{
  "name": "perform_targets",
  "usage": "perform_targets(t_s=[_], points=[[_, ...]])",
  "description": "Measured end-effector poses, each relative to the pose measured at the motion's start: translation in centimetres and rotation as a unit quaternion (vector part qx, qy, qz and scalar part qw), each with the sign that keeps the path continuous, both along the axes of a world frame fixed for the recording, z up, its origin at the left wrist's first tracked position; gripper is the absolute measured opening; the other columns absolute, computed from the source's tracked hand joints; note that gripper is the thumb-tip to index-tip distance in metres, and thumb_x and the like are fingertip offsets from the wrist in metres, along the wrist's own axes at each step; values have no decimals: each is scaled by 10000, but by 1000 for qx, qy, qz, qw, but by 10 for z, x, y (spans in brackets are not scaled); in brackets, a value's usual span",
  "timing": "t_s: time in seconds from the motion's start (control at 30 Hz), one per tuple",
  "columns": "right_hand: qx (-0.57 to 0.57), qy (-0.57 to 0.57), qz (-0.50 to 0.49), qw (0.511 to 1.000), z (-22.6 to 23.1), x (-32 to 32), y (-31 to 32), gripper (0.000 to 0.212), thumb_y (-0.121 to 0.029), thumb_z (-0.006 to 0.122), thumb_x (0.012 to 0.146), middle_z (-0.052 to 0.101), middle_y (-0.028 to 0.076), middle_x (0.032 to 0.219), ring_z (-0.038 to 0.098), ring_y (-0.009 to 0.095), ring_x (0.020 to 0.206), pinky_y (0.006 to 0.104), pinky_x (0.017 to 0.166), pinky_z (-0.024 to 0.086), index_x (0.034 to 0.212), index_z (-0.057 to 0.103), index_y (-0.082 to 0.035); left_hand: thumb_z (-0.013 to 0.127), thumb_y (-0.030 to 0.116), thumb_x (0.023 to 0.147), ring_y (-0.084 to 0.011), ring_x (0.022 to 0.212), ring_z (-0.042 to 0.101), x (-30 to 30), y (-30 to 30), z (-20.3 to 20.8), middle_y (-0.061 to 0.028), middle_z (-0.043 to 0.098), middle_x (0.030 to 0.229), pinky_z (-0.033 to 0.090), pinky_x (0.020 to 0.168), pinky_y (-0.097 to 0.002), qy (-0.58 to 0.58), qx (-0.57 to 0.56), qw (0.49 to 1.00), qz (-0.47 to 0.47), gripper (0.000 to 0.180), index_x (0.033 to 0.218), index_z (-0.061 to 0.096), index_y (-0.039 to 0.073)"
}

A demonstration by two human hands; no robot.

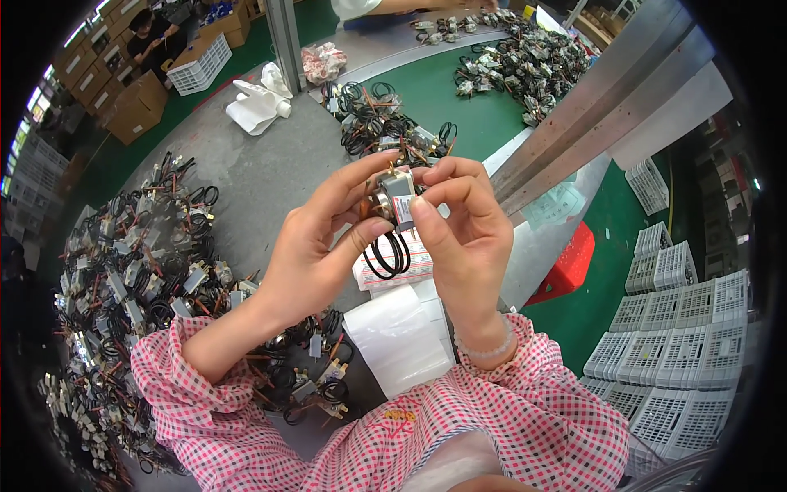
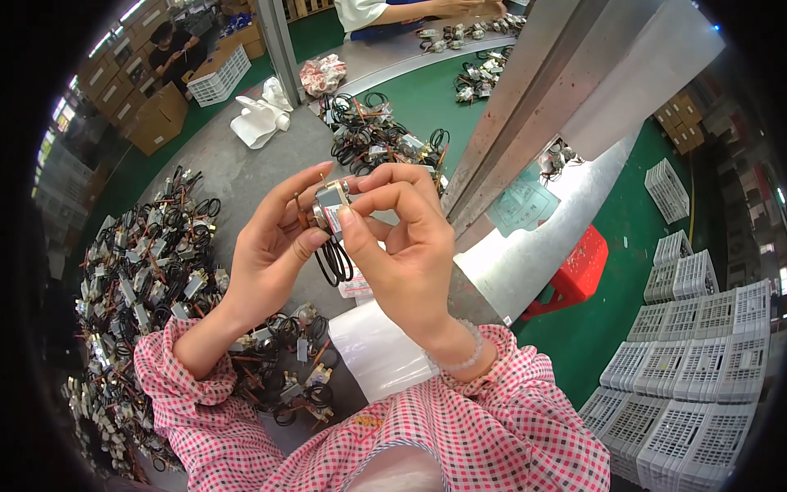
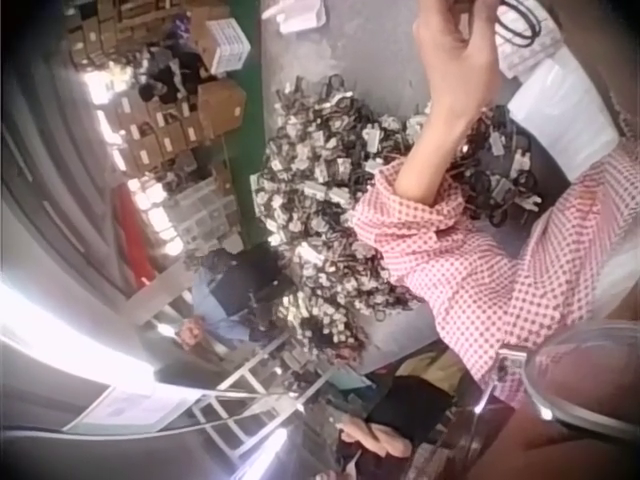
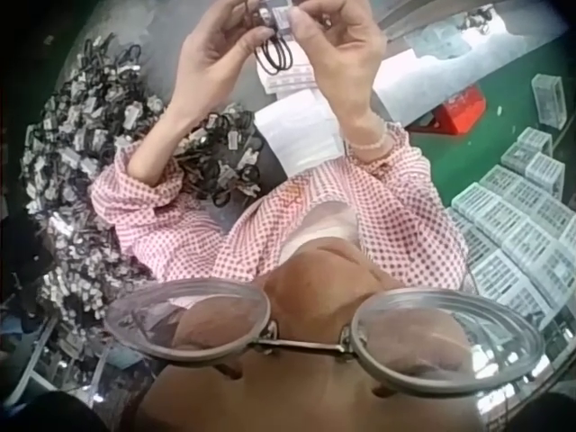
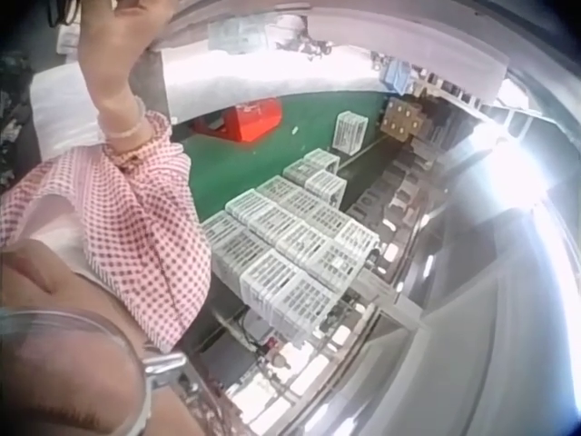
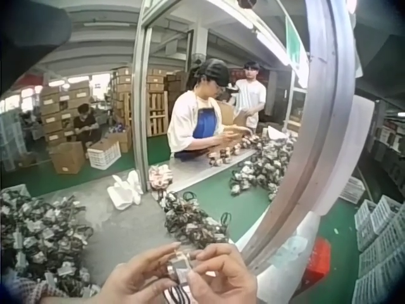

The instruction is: Applying labels to small electronic components and placing them into individual bubble-wrap bags.

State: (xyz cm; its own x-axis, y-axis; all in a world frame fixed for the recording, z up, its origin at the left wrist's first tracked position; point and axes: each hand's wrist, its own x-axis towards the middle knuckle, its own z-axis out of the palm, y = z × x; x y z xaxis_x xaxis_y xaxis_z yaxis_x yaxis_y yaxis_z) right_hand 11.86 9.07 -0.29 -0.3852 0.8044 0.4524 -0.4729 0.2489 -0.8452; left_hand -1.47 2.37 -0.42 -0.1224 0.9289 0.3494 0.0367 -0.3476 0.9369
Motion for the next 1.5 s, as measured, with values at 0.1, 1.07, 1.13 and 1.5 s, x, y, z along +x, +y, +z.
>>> perform_targets(t_s=[0.1, 1.07, 1.13, 1.5], points=[[45, 0, 11, 999, -3, 1, 5, 69, 57, 591, 798, 415, 84, 1057, 509, 172, 1035, 256, 821, 537, 852, 548, 49, 535, 4, 863, -126, 1005, 540, 0, 1, 0, -99, 541, 1184, 437, 875, -282, 1, 1, 1000, 1, 499, 1331, 364, 33], [172, -134, -107, 970, -18, -3, 12, 102, 2, 638, 771, 501, 101, 993, 545, 206, 910, 307, 765, 464, 857, 584, -3, 568, -16, 825, -128, 881, 578, -1, 6, -16, -98, 604, 1014, 457, 778, -280, 58, 7, 995, 83, 473, 1272, 425, 43], [283, -182, -205, 919, -18, -5, 14, 128, 12, 665, 728, 546, 123, 913, 569, 243, 832, 316, 702, 469, 846, 618, -3, 563, -21, 826, -128, 891, 576, -3, 7, -19, -104, 600, 1025, 455, 777, -278, 39, -23, 995, 91, 466, 1266, 418, 32], [350, -279, -210, 869, -45, -7, 14, 406, -137, 524, 867, 519, 195, 1041, 551, 316, 917, 364, 787, 456, 1224, 470, 50, 533, -11, 859, -133, 975, 540, -12, 10, -27, -119, 548, 1121, 435, 854, -275, -11, -52, 994, 90, 448, 1280, 383, 25]])
